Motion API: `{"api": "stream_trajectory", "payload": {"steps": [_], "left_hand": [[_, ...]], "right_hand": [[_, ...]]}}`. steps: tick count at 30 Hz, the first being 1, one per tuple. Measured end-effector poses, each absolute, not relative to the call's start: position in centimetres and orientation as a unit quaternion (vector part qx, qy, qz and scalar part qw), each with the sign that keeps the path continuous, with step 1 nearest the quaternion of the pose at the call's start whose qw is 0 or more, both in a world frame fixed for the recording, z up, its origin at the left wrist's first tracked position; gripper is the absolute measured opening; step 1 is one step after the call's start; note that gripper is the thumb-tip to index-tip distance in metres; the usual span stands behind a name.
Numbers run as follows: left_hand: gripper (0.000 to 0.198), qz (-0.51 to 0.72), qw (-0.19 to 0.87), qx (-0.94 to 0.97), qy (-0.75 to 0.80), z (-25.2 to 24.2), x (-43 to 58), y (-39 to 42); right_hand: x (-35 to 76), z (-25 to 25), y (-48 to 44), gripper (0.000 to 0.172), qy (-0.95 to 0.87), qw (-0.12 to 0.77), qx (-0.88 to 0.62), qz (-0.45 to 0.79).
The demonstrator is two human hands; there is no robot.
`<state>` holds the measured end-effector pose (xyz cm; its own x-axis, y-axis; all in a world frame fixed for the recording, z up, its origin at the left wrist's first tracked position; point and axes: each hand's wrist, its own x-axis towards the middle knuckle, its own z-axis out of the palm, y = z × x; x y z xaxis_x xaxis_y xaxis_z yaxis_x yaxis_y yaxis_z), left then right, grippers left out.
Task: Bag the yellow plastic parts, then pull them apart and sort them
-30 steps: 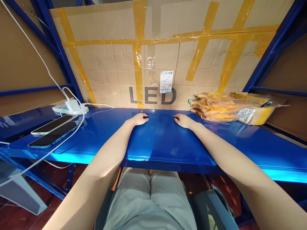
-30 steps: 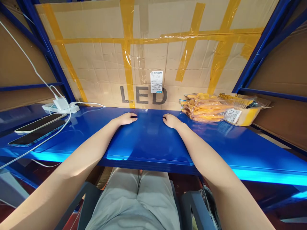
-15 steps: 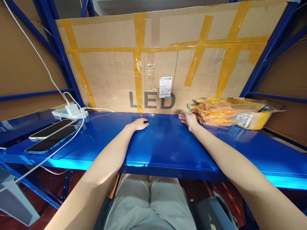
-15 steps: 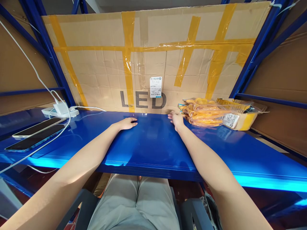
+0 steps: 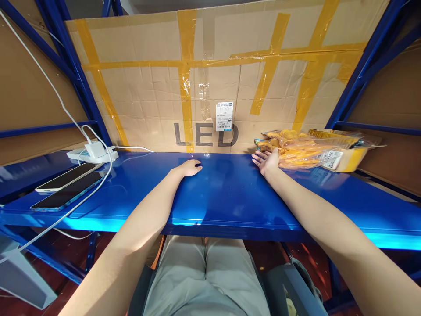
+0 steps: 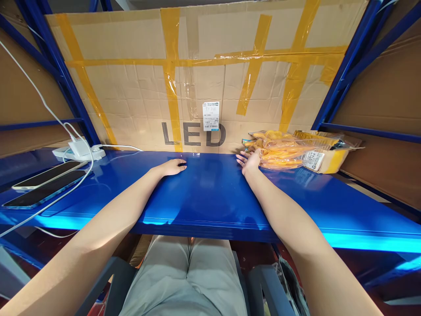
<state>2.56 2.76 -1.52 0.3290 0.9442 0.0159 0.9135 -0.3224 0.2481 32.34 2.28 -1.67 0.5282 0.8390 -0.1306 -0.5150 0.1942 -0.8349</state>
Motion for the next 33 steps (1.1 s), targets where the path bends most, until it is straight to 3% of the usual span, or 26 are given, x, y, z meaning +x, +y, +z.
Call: {"api": "stream_trajectory", "payload": {"steps": [10,21,28,33], "left_hand": [[0.059,0.081,0.098,0.807,0.577,-1.4,2.6,2.6],[0.058,0.085,0.093,0.812,0.57,-1.6,2.5,2.8],[0.061,0.072,0.093,0.815,0.567,-1.7,2.4,3.1],[0.061,0.065,0.086,0.814,0.571,-1.7,2.5,3.1]], "right_hand": [[31.8,-1.8,1.8,0.063,-0.178,0.751,-0.506,0.385],[31.4,-2.3,2.4,0.048,-0.219,0.755,-0.532,0.314],[32.1,-2.0,2.4,0.061,-0.181,0.751,-0.524,0.359],[32.8,-2.2,2.8,0.06,-0.143,0.759,-0.524,0.359]]}}
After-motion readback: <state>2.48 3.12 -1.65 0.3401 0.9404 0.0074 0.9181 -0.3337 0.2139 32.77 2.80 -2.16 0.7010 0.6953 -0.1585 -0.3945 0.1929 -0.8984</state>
